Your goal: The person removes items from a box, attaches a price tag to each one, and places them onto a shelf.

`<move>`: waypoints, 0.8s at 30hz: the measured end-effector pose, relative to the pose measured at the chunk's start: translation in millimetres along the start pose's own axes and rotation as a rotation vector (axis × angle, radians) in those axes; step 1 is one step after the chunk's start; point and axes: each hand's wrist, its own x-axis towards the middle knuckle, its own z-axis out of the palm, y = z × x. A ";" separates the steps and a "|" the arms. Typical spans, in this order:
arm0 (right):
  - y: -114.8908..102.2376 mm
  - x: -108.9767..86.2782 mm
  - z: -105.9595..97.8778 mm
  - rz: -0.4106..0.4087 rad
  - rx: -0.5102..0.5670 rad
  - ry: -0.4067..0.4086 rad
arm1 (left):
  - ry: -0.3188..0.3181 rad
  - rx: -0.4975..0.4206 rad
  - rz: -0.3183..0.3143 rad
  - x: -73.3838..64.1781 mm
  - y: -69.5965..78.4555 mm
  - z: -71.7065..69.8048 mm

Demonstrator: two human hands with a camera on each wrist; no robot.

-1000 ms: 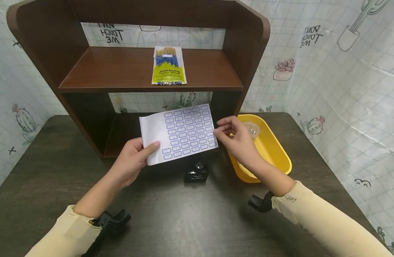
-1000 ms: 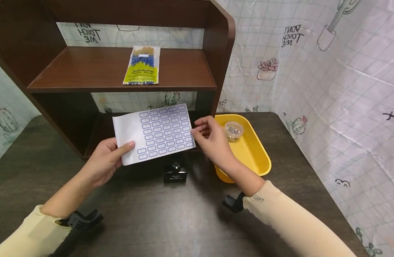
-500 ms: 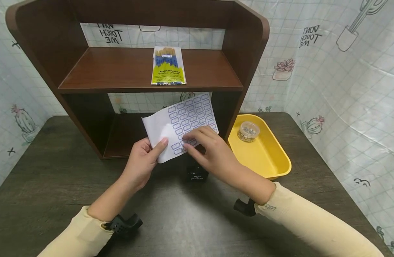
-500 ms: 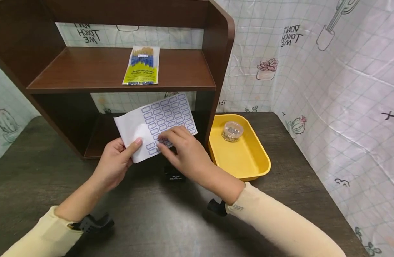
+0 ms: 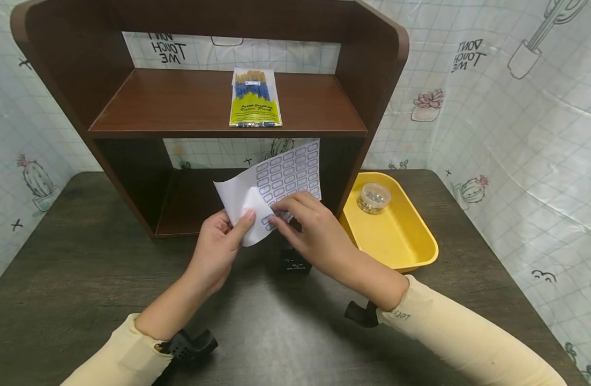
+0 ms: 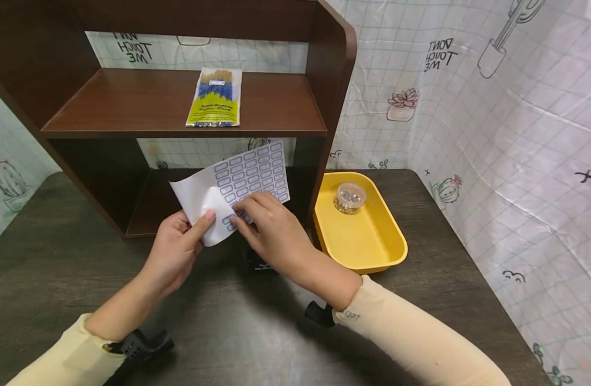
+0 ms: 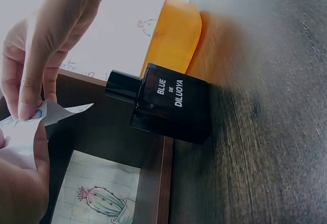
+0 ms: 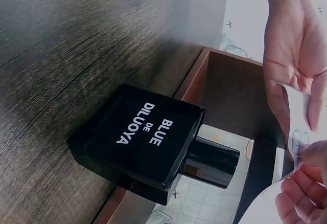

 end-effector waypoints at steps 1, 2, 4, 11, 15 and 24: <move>-0.1 0.0 -0.1 -0.001 0.001 0.001 | 0.001 0.003 -0.001 0.0 -0.1 0.3; -0.2 -0.1 -0.2 -0.002 0.004 0.002 | 0.003 0.007 -0.002 0.0 -0.3 0.5; -0.4 -0.3 -0.3 -0.002 0.010 -0.001 | 0.010 0.018 -0.003 -0.5 -0.4 1.0; -0.9 -0.2 0.4 -0.030 -0.017 -0.003 | 0.027 0.022 -0.001 -2.2 -1.2 2.7; -0.4 -0.5 0.4 -0.061 -0.058 0.010 | 0.024 0.019 -0.002 -2.0 -2.0 3.7; 0.0 1.4 -1.1 -0.098 -0.088 0.048 | 0.069 -0.018 0.023 -0.9 0.8 8.3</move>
